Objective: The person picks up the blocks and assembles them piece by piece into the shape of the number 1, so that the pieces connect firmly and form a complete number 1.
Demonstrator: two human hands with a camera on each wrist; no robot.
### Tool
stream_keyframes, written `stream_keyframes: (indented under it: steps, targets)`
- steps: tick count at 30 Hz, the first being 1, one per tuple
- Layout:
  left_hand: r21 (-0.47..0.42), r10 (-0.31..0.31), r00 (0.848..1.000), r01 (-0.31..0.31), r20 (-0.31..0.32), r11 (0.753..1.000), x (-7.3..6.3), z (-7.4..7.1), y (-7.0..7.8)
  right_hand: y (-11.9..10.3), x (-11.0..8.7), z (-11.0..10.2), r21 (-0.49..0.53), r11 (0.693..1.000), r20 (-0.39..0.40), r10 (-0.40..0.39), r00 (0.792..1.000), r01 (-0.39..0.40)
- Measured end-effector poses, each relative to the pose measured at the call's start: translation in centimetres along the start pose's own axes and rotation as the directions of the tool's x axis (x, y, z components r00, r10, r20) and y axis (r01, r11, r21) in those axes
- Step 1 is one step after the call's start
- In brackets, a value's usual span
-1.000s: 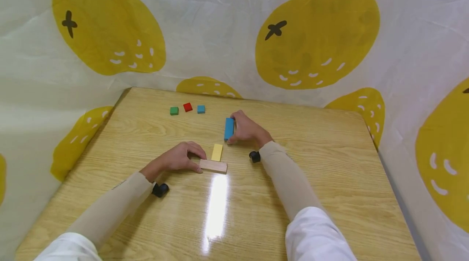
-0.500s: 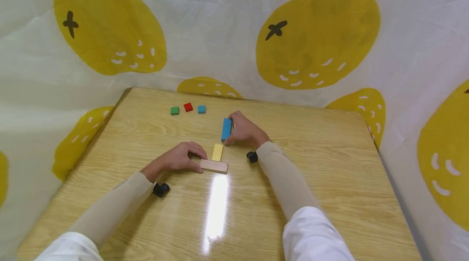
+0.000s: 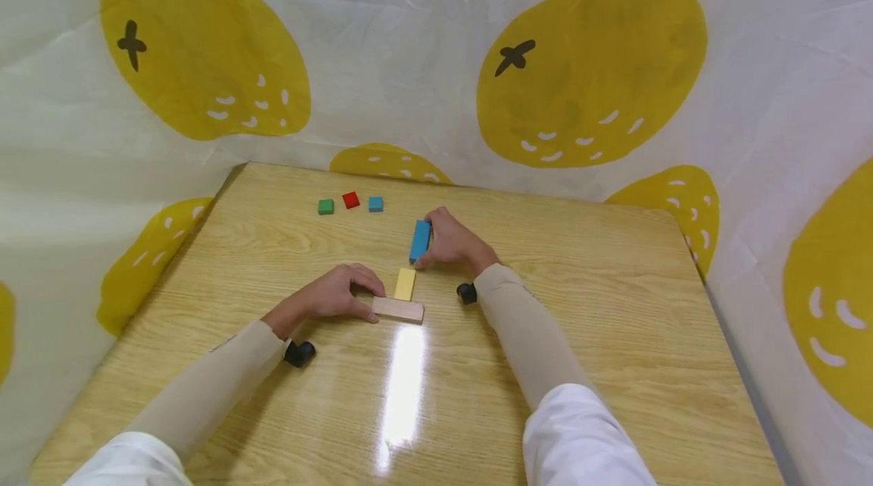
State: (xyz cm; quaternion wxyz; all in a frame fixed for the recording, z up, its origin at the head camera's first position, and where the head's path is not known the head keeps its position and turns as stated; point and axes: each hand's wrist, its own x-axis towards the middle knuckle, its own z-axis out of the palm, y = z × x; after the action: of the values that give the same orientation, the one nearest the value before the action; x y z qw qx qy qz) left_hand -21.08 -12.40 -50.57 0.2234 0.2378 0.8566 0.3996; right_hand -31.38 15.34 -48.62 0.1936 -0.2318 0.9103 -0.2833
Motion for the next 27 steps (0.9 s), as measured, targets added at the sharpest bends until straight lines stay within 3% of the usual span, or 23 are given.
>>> stream_keyframes:
  steps: [27]
  targets:
    - [0.001, -0.005, 1.0, 0.005, -0.006, 1.0, 0.02, 0.08, -0.1, -0.61, 0.41, 0.76, -0.023, 1.0, -0.014, -0.005, 1.0, 0.005]
